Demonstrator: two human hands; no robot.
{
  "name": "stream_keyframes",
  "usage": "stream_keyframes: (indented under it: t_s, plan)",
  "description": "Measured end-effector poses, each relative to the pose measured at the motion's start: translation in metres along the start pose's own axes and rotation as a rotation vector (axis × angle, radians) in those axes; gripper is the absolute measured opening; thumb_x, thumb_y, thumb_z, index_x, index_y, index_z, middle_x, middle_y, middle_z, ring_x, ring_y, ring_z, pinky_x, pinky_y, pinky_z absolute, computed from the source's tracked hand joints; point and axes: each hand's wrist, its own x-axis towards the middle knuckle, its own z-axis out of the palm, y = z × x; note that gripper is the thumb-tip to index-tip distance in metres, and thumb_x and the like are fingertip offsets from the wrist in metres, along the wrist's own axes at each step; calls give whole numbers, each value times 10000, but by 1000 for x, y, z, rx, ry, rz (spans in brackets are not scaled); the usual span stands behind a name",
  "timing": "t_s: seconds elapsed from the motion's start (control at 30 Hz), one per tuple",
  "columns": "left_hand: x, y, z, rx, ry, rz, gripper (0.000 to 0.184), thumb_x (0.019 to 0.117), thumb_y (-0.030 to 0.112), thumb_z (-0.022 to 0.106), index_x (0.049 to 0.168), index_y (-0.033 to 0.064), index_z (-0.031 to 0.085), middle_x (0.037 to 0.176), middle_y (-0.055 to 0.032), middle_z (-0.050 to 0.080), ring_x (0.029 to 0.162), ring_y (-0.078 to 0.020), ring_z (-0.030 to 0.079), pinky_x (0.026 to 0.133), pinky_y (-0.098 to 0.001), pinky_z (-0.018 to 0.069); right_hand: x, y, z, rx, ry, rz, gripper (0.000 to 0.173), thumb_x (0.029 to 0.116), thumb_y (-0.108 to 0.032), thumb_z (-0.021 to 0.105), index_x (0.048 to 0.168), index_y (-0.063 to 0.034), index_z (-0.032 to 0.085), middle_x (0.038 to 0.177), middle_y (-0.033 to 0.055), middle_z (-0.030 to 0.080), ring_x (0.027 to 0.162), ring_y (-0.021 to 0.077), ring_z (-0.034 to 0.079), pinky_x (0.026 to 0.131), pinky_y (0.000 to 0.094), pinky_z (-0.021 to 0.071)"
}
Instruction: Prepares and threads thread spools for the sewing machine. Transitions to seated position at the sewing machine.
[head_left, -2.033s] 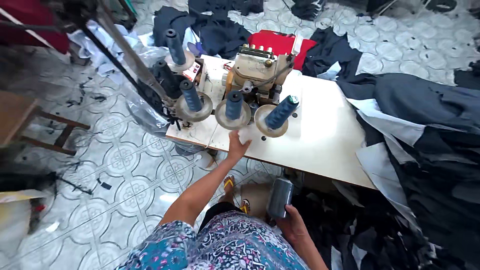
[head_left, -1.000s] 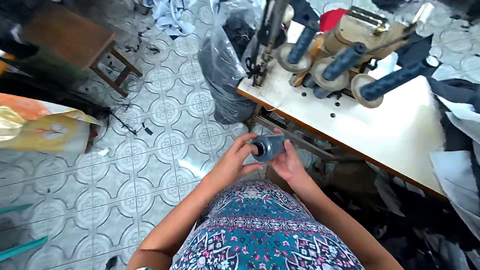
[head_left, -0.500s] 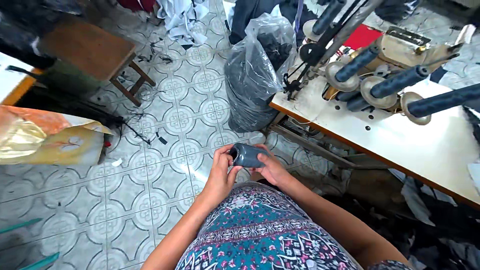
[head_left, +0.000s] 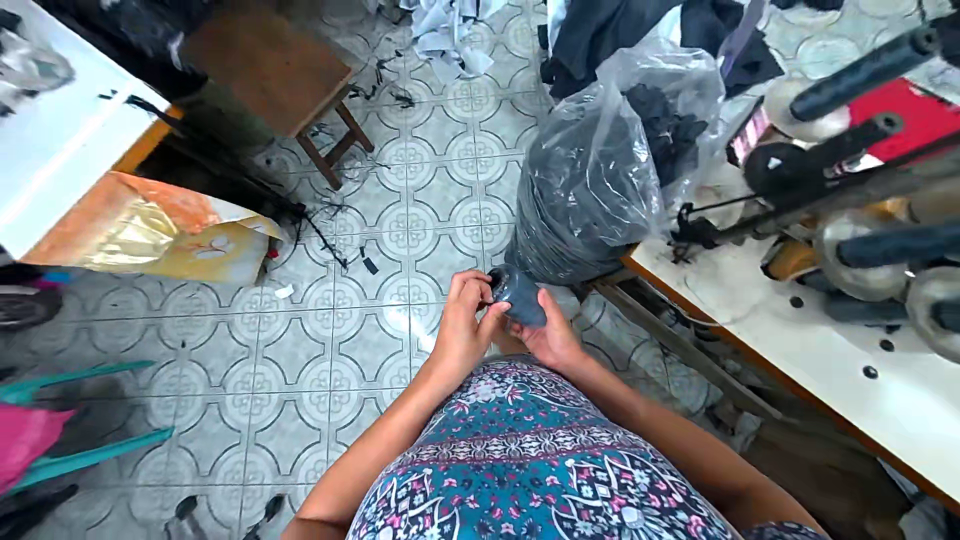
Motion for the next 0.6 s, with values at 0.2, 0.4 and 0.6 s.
stream_keyframes:
  t_s: [0.2,0.4,0.6]
  plan:
    - [118,-8,-72,157,-398,445,213,943,282,717,1039,96,749,1169,-40,727,1119,-166,643,995,-336,497,74,-79,5,-105,-332,273,618,994,-680,290,1033,-161,624,739,-26,679,580,51,597,552,206,495]
    - [207,-4,-88,264,-539,599,173,954,281,692,955,111,722,1003,-24,696,952,-189,607,824,-321,488,141,-133,25,-92,-502,420,712,936,-790,300,947,-174,658,716,-21,663,521,32,567,483,174,461]
    - [277,-37,-100,228,-555,621,187,961,292,682,960,109,723,1019,-53,655,1004,-202,601,860,-309,506,205,-159,34,-85,-566,383,685,864,-827,482,998,-185,681,777,-22,691,565,25,601,512,168,486]
